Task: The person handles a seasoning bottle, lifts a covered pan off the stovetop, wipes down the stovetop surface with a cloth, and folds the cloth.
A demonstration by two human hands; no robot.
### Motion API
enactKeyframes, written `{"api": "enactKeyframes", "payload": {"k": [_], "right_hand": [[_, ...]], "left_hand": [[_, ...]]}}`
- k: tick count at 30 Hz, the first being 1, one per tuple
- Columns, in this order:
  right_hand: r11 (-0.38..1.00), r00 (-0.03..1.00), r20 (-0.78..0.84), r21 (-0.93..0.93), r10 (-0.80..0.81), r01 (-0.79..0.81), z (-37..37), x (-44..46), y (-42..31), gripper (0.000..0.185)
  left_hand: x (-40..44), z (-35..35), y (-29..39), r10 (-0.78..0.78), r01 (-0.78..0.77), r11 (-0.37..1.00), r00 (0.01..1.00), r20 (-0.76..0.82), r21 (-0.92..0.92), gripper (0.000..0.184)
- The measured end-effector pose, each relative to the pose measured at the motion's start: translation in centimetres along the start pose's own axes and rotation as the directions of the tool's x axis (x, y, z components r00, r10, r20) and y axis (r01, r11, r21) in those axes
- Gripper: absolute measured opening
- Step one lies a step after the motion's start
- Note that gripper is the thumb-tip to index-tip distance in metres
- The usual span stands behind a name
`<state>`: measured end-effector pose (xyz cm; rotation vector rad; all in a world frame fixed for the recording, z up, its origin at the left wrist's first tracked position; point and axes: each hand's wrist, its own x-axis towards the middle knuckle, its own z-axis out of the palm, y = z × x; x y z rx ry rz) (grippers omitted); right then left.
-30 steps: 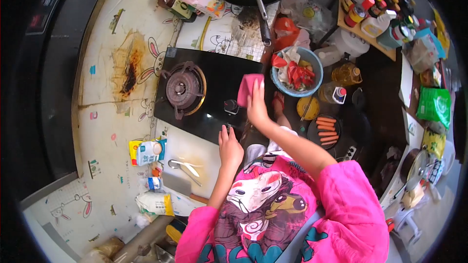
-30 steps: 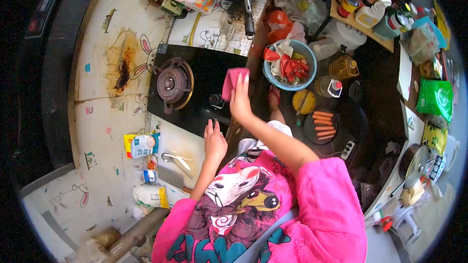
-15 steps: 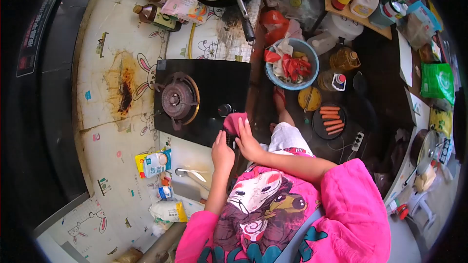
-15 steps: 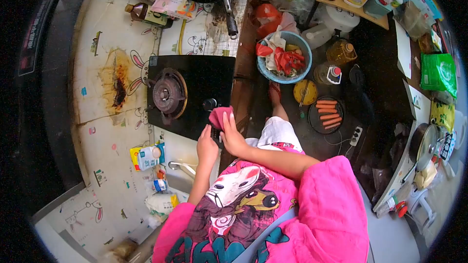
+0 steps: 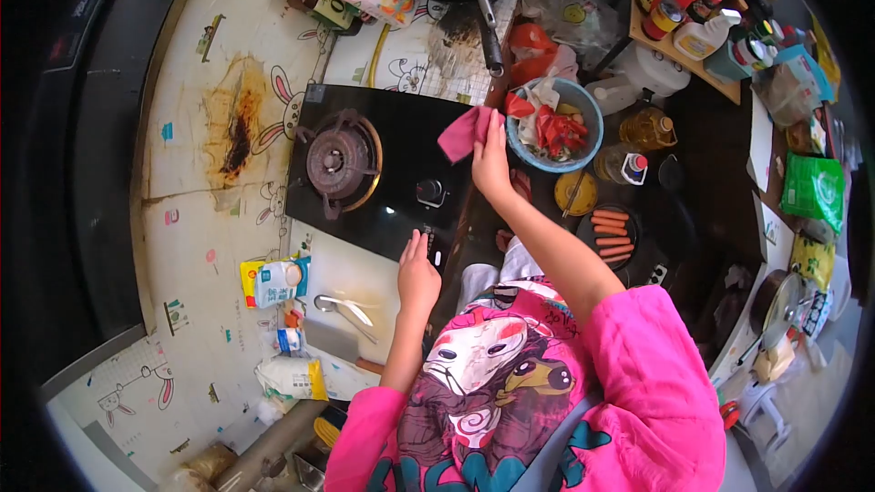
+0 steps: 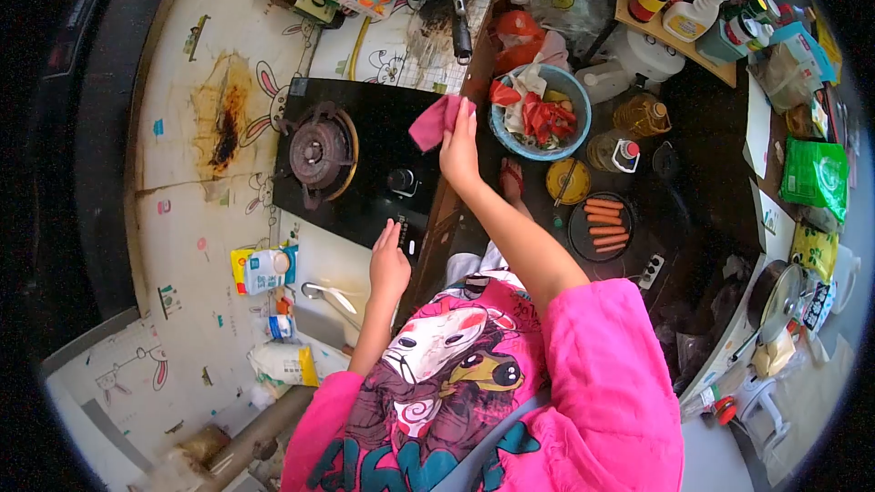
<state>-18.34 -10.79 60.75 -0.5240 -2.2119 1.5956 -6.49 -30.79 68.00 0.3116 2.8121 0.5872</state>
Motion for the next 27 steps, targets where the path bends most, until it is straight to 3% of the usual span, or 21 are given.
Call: {"api": "enactKeyframes", "payload": {"k": [5,7,11,12,13,14,16,17,18,20,22,24,25,27], "right_hand": [[0.998,0.999,0.038,-0.061,0.020,-0.018,-0.3,-2.4,-0.7,0.069],[0.997,0.992,0.115,0.047,0.054,-0.060,-0.6,-5.8,-1.4,0.068],[0.961,0.870,0.426,0.006,0.246,-0.275,0.5,-15.9,-1.5,0.054],[0.940,0.783,0.528,-0.101,0.329,-0.327,0.4,-17.4,-2.3,0.040],[0.947,0.569,0.763,-0.186,0.308,-0.262,-0.1,-17.3,-2.2,0.035],[0.903,0.551,0.736,-0.199,0.394,-0.381,0.0,-17.7,-2.8,0.034],[0.658,0.401,0.730,-0.089,0.554,-0.748,-0.3,-16.0,-3.4,0.030],[0.867,0.672,0.628,-0.010,0.394,-0.498,0.8,-16.4,-1.2,0.029],[0.927,0.772,0.544,-0.025,0.327,-0.375,1.6,-16.0,0.1,0.026],[0.922,0.783,0.514,-0.041,0.350,-0.385,0.6,-12.5,-1.4,0.025],[0.876,0.719,0.539,-0.078,0.440,-0.477,-1.2,-9.4,-3.4,0.026],[0.940,0.873,0.352,-0.073,0.336,-0.332,-0.1,-7.4,-0.4,0.035],[0.950,0.901,0.321,0.010,0.291,-0.311,-0.7,-5.3,-0.6,0.038],[0.967,0.956,0.146,-0.011,0.253,-0.254,-0.4,-1.0,0.9,0.036]], "left_hand": [[0.1,-0.2,-0.4,-0.014,0.014,1.000,0.999,0.038,-0.019,0.052],[0.2,-0.2,-0.5,-0.007,0.008,1.000,0.999,0.035,-0.020,0.052],[0.4,0.0,-0.7,0.019,-0.019,1.000,1.000,0.019,-0.012,0.055],[0.5,-0.2,-0.5,0.020,-0.020,1.000,0.999,0.026,-0.008,0.055],[0.8,-0.4,-0.4,-0.004,0.004,1.000,0.999,0.047,-0.006,0.054],[1.0,-0.8,-0.2,-0.024,0.025,1.000,0.998,0.066,-0.004,0.054],[1.5,-1.1,0.2,-0.029,0.029,1.000,0.997,0.075,-0.006,0.053],[1.5,-1.3,0.4,-0.048,0.050,0.999,0.994,0.096,-0.016,0.054],[1.4,-1.6,0.5,-0.070,0.074,0.997,0.991,0.117,-0.025,0.054],[1.2,-1.1,-0.4,-0.066,0.071,0.997,0.992,0.111,-0.036,0.053],[0.9,-0.9,-0.8,-0.008,0.016,0.995,0.996,0.090,-0.096,0.052],[0.8,-1.0,-0.7,-0.024,0.033,0.993,0.997,0.074,-0.116,0.050],[0.7,-1.0,-0.7,-0.018,0.027,0.993,0.997,0.074,-0.119,0.049],[0.2,-0.9,-0.7,-0.023,0.032,0.992,0.997,0.076,-0.123,0.049]]}}
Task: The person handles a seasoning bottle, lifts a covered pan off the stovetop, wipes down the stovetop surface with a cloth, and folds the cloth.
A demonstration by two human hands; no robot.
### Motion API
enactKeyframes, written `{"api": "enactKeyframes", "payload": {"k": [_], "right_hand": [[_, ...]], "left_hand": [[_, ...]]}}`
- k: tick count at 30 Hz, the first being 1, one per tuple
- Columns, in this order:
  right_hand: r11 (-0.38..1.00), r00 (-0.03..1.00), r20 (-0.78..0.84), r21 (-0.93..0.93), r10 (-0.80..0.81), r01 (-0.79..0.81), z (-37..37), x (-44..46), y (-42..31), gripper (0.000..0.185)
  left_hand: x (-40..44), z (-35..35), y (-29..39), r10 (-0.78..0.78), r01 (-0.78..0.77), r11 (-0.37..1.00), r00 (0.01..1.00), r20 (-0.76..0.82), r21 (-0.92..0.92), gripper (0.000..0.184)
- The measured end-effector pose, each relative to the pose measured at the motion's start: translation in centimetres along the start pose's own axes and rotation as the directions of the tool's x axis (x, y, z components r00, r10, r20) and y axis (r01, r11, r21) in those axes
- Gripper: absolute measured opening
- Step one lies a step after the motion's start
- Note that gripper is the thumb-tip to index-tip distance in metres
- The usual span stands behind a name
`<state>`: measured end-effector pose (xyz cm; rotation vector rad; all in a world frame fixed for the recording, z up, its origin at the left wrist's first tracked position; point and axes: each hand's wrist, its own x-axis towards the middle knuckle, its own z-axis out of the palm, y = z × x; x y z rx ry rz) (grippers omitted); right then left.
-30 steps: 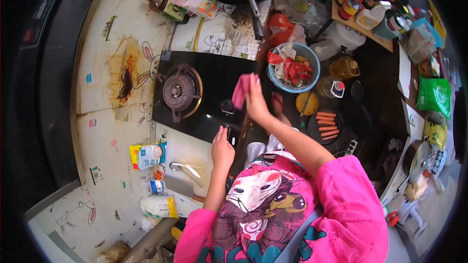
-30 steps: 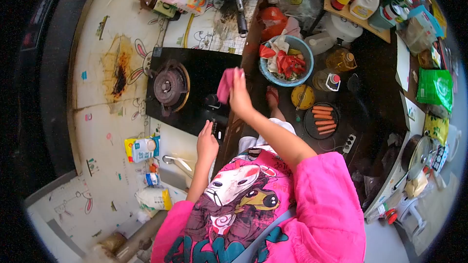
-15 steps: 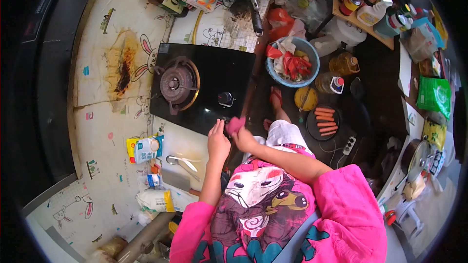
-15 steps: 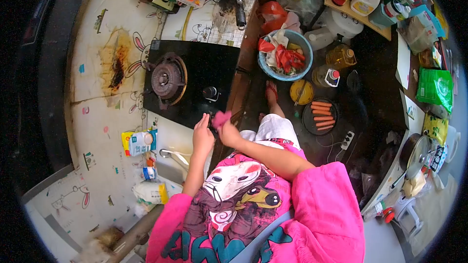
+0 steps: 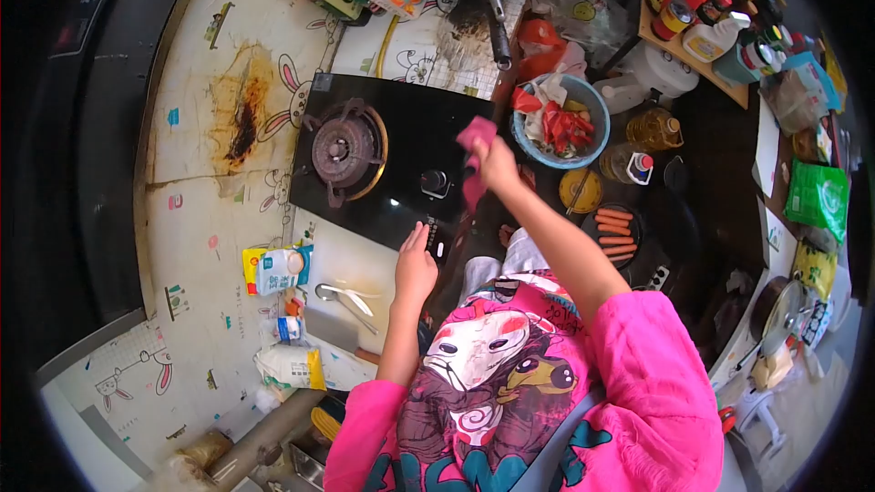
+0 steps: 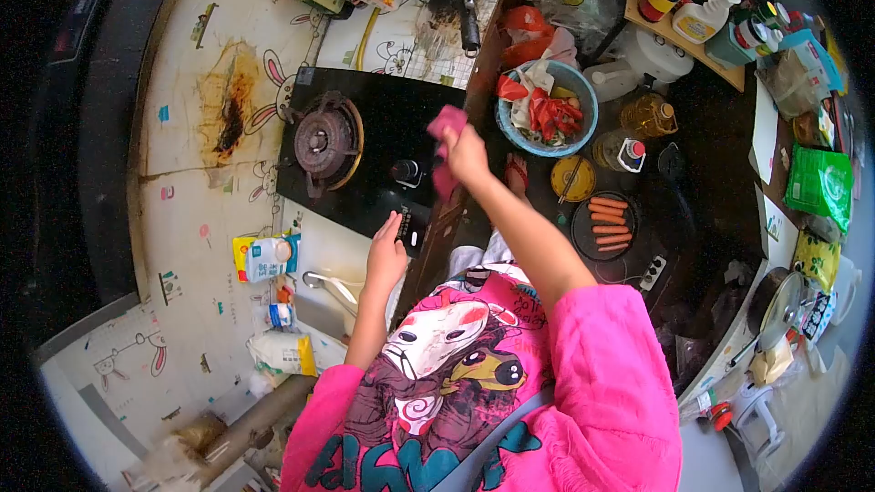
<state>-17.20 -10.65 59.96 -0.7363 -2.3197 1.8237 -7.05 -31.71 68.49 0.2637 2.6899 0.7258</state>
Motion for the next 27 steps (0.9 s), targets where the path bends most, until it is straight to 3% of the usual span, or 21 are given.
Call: {"api": "enactKeyframes", "payload": {"k": [1,2,3,5,6,7,8,9,10,11,13,17,19,21,23,25,27], "right_hand": [[0.982,0.996,-0.032,0.172,0.082,-0.076,0.2,2.2,0.5,0.036],[0.999,0.989,-0.140,-0.019,0.037,-0.040,-0.5,3.4,-0.2,0.036],[0.997,0.981,-0.181,0.004,0.071,-0.071,-1.2,3.8,-1.5,0.036],[0.996,0.987,-0.141,0.045,0.083,-0.078,0.3,4.2,0.2,0.036],[0.999,0.989,-0.144,-0.024,0.037,-0.041,-0.3,2.2,-1.7,0.036],[0.997,0.995,-0.083,0.062,0.055,-0.050,0.6,1.1,0.0,0.036],[0.999,0.996,-0.086,-0.008,-0.033,0.032,0.3,-1.2,-0.8,0.038],[0.999,0.999,-0.040,0.025,-0.027,0.028,0.5,-3.0,-0.4,0.039],[0.989,0.994,0.072,0.121,0.081,-0.089,1.6,-4.0,1.7,0.040],[0.999,0.999,0.045,0.023,0.026,-0.028,1.2,-5.4,0.6,0.041],[0.997,0.996,0.049,-0.017,0.076,-0.076,1.3,-5.2,0.1,0.038],[0.999,0.996,-0.087,0.048,0.009,-0.005,1.2,-0.4,-0.6,0.035],[0.994,0.974,-0.218,-0.100,-0.067,0.046,0.7,2.3,-1.2,0.038],[0.950,0.927,-0.264,-0.231,-0.268,0.209,-0.5,4.2,-2.8,0.045],[0.919,0.929,-0.165,-0.279,-0.330,0.277,-1.5,4.7,-4.7,0.050],[0.763,0.907,0.017,-0.533,-0.422,0.365,-1.6,4.9,-5.3,0.048],[0.655,0.868,0.136,-0.603,-0.477,0.454,-1.8,5.5,-5.7,0.038]], "left_hand": [[-0.1,0.1,0.0,0.010,-0.010,1.000,1.000,-0.008,0.004,0.049],[-0.1,0.2,0.1,0.023,-0.023,1.000,1.000,-0.015,0.009,0.048],[-0.2,0.3,0.1,0.023,-0.023,1.000,1.000,-0.019,0.003,0.048],[-0.3,0.5,0.4,0.018,-0.017,0.999,1.000,-0.022,0.042,0.047],[-0.3,0.6,0.5,0.025,-0.024,0.999,0.999,-0.024,0.034,0.047],[-0.2,0.7,0.5,0.023,-0.021,0.998,0.999,-0.030,0.055,0.047],[-0.2,0.7,0.5,0.021,-0.018,0.997,0.999,-0.037,0.077,0.046],[-0.1,0.7,0.7,0.028,-0.025,0.997,0.999,-0.041,0.073,0.046],[0.0,0.7,0.8,0.011,-0.007,0.996,0.999,-0.043,0.092,0.046],[0.3,0.7,0.9,-0.006,0.011,0.994,0.999,-0.045,0.112,0.047],[0.8,0.2,1.8,-0.020,0.024,0.993,0.999,-0.033,0.120,0.046],[1.7,-0.2,2.4,-0.076,0.077,0.994,0.997,-0.024,0.078,0.045],[2.1,-0.7,2.8,-0.051,0.055,0.997,0.996,-0.072,0.056,0.044],[2.8,-1.8,4.1,-0.054,0.067,0.996,0.979,-0.194,0.059,0.043],[4.3,-3.0,5.1,-0.028,0.046,0.996,0.972,-0.235,0.070,0.042],[6.3,-4.0,6.2,0.066,-0.049,0.997,0.949,-0.309,0.060,0.042],[8.8,-4.6,7.0,0.114,-0.104,0.993,0.950,-0.291,0.052,0.041]]}}
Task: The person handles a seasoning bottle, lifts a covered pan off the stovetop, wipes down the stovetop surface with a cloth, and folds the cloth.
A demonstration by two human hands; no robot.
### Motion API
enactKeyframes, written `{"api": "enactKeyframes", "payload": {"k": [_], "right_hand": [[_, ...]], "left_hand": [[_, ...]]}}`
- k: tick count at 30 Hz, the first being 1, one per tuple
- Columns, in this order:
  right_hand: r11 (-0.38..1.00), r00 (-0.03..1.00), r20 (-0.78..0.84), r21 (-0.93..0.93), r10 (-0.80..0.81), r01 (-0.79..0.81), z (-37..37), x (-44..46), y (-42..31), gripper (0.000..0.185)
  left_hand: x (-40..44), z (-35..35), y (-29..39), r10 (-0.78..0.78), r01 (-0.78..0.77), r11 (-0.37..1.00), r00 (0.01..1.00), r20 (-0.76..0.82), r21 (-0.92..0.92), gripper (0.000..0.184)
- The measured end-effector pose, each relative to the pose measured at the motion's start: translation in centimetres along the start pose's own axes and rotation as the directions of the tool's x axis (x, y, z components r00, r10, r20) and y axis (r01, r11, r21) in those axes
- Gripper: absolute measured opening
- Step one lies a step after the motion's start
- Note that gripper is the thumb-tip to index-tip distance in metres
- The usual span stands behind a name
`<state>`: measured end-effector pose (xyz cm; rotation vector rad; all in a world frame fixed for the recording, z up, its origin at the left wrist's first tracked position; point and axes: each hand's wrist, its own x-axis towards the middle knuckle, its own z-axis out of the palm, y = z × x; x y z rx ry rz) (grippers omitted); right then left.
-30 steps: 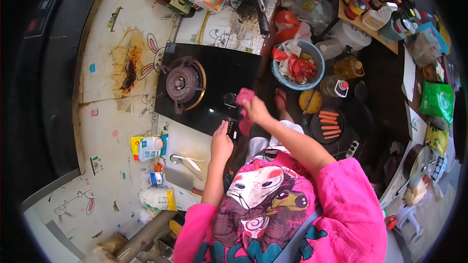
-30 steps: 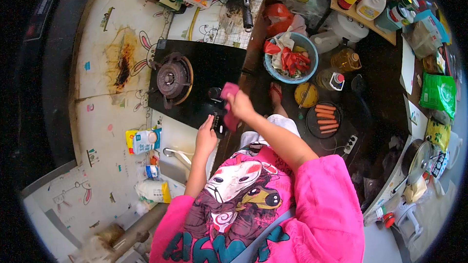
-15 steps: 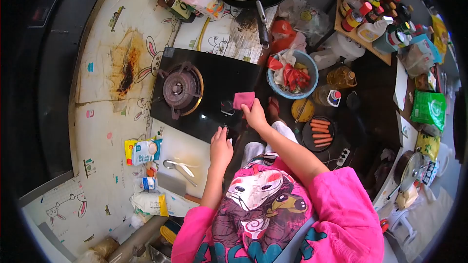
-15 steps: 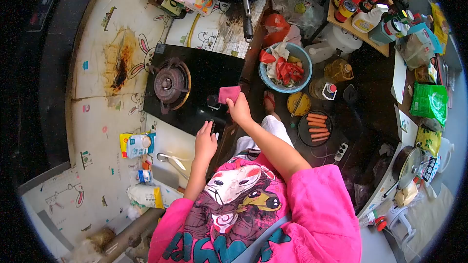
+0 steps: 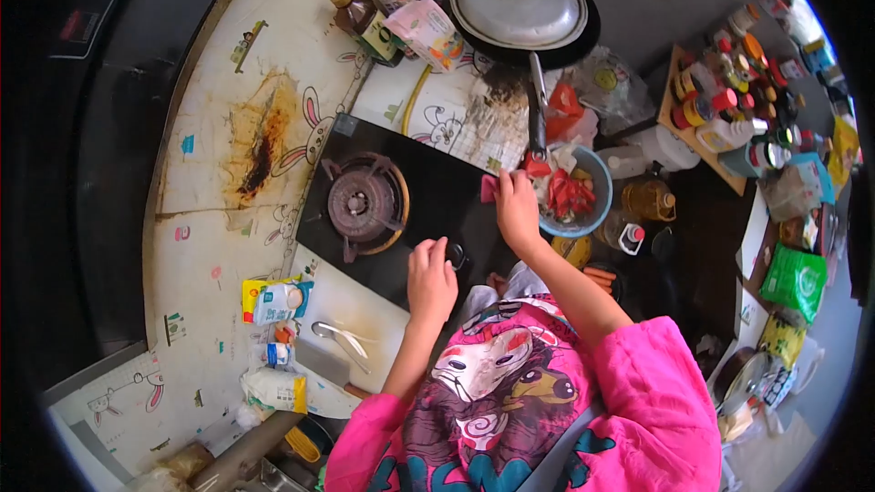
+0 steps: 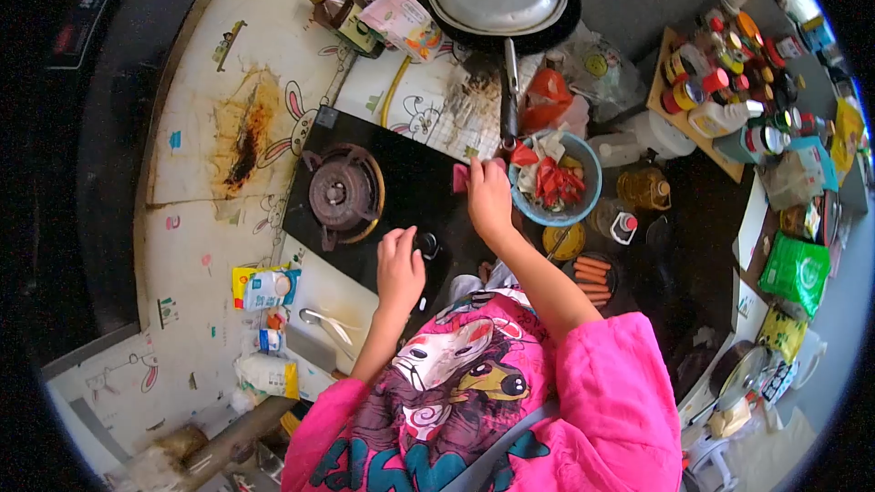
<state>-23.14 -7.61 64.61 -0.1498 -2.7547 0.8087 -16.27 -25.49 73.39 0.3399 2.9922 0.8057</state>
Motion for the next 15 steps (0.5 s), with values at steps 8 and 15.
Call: {"api": "enactKeyframes", "payload": {"k": [8,15], "right_hand": [[0.966,0.942,0.228,-0.027,-0.244,0.257,1.4,4.9,-0.2,0.029],[0.937,0.904,0.262,0.186,-0.337,0.296,6.7,10.0,-4.1,0.026]], "left_hand": [[7.8,4.2,-1.0,-0.152,0.101,0.962,0.970,0.191,0.253,0.055],[9.0,3.7,-1.0,-0.208,0.131,0.951,0.941,0.266,0.281,0.062]]}}
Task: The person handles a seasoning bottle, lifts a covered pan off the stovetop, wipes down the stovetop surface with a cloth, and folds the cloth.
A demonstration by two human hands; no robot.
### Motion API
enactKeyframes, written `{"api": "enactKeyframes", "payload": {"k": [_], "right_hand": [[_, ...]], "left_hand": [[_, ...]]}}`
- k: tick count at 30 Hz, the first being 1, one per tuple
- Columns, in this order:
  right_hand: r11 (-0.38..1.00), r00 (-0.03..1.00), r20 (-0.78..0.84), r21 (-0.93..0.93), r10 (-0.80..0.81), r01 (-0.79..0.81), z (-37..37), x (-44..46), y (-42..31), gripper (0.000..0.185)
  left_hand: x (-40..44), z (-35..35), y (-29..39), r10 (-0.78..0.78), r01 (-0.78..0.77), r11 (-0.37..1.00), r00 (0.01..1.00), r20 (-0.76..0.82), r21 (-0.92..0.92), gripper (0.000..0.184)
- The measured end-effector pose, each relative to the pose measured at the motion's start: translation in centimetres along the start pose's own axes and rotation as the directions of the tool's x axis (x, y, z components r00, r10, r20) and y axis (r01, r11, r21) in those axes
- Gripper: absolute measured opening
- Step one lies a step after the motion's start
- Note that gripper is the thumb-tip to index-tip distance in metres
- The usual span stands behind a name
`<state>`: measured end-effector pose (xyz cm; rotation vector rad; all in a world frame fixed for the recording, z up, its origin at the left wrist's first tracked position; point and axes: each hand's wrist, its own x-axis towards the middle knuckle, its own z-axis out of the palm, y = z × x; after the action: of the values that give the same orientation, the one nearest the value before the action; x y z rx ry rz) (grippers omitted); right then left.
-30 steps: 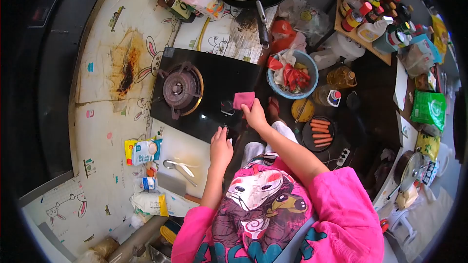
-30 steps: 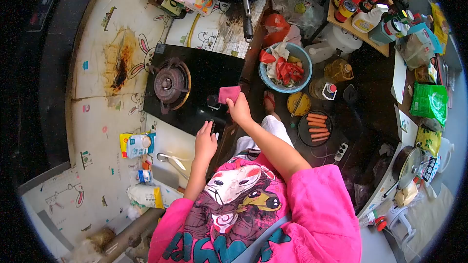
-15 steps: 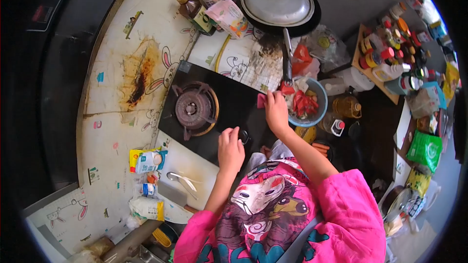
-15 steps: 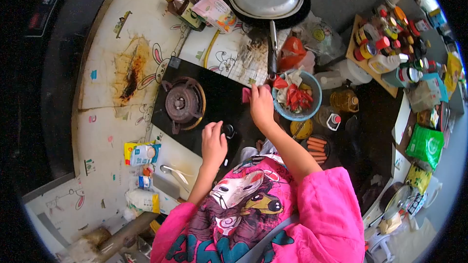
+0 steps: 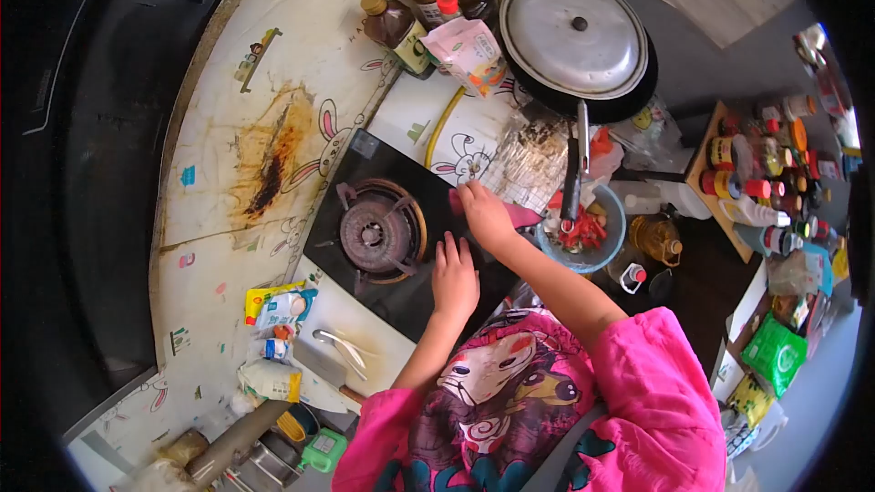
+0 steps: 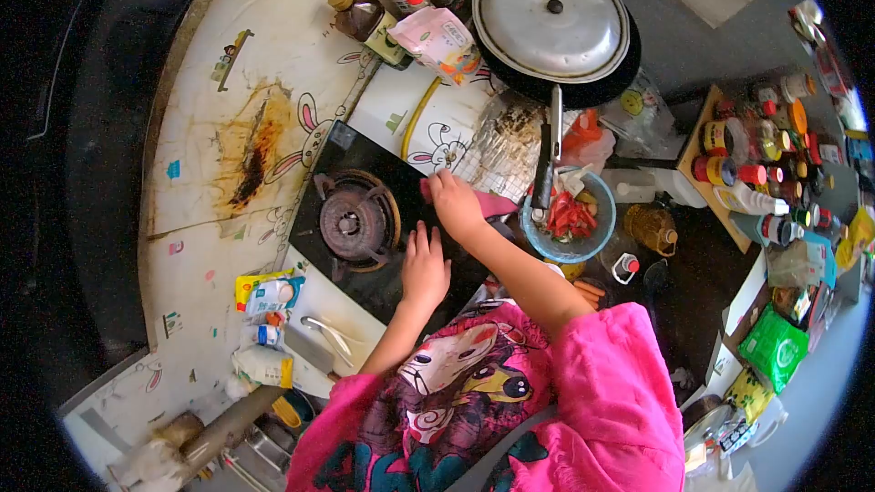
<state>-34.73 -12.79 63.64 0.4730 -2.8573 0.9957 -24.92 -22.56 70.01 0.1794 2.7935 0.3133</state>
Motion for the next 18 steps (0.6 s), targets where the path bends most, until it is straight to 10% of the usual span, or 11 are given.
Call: {"api": "enactKeyframes", "payload": {"k": [7,10,18], "right_hand": [[0.938,0.974,-0.060,0.287,0.218,-0.192,2.7,6.4,-1.9,0.025],[0.950,0.929,0.250,0.084,0.273,-0.302,1.0,5.2,-1.7,0.022],[0.990,0.895,0.429,0.009,0.121,-0.139,-4.4,-3.5,3.0,0.016]], "left_hand": [[0.3,0.0,1.1,-0.063,0.063,0.997,0.998,0.001,0.039,0.070],[0.4,-0.2,1.3,-0.089,0.089,0.996,0.996,0.026,0.024,0.066],[1.7,-1.1,1.7,-0.148,0.143,0.988,0.985,-0.085,-0.060,0.057]]}}
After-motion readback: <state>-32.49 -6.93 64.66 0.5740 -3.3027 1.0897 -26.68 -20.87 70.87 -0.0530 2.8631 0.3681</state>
